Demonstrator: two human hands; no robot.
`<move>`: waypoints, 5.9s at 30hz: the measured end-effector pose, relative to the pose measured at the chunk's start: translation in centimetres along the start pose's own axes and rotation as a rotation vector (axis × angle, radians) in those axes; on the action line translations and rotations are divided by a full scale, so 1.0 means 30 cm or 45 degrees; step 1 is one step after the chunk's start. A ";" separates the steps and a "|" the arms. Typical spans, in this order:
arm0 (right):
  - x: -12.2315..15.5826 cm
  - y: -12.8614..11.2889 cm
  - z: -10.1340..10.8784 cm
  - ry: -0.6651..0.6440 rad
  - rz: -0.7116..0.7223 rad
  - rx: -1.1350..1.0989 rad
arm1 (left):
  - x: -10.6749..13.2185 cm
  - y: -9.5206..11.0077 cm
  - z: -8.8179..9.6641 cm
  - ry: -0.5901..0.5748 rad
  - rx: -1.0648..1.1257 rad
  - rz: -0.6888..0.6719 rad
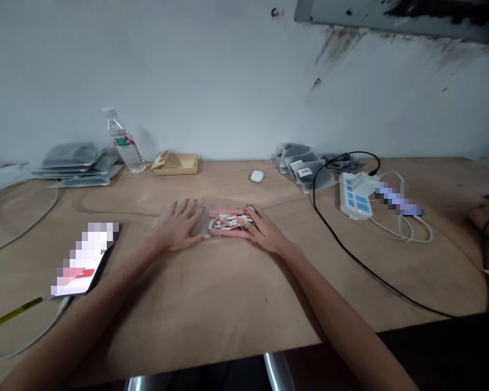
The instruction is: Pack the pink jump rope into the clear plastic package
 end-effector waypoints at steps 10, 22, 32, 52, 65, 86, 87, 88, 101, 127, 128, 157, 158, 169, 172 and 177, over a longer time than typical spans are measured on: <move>-0.004 -0.001 -0.019 0.016 0.067 -0.057 | 0.001 0.024 0.004 0.034 0.017 -0.042; -0.010 -0.002 -0.056 0.075 -0.087 -0.055 | -0.001 0.096 0.006 0.077 0.086 -0.089; -0.001 -0.041 -0.010 -0.115 0.036 -0.301 | -0.005 0.082 -0.001 0.048 0.082 -0.059; -0.005 0.033 -0.036 -0.189 0.172 0.102 | 0.000 0.099 0.017 0.079 0.070 -0.184; -0.011 -0.061 -0.091 -0.221 0.075 0.250 | 0.006 0.131 0.011 0.070 0.026 -0.124; -0.009 -0.065 -0.080 -0.282 0.166 0.314 | 0.004 0.151 -0.012 0.000 -0.011 -0.120; -0.009 -0.070 -0.081 -0.283 0.163 0.315 | 0.005 0.154 -0.013 0.001 -0.016 -0.123; -0.009 -0.076 -0.083 -0.285 0.160 0.318 | 0.005 0.159 -0.012 0.003 -0.023 -0.126; -0.004 -0.074 -0.117 -0.313 0.142 0.287 | 0.011 0.196 -0.007 0.053 0.031 -0.155; -0.009 -0.136 -0.055 0.002 0.240 0.132 | -0.004 0.133 0.000 0.141 0.006 -0.015; -0.008 -0.136 -0.064 -0.011 0.240 0.148 | -0.004 0.128 -0.001 0.146 0.004 -0.006; -0.032 -0.033 -0.031 0.089 0.030 -0.111 | 0.001 0.111 0.004 0.124 -0.057 -0.008; -0.035 -0.037 -0.033 0.074 0.022 -0.173 | 0.001 0.110 0.003 0.124 -0.068 -0.005; 0.014 -0.185 -0.092 -0.190 0.245 -0.018 | 0.004 0.119 0.013 0.188 -0.057 -0.024; 0.018 -0.182 -0.121 -0.194 0.218 0.140 | 0.004 0.121 0.014 0.190 -0.053 -0.027; 0.016 -0.183 -0.137 -0.215 0.189 0.290 | 0.001 0.118 0.009 0.161 -0.063 -0.004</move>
Point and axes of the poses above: each hand's wrist, its own x-axis away from the middle knuckle, its own z-axis out of the back of the hand, y = z × x, the point moved 10 cm from there along -x, towards the middle knuckle, and after that the axes turned 11 degrees about x, right-handed, at the moved point
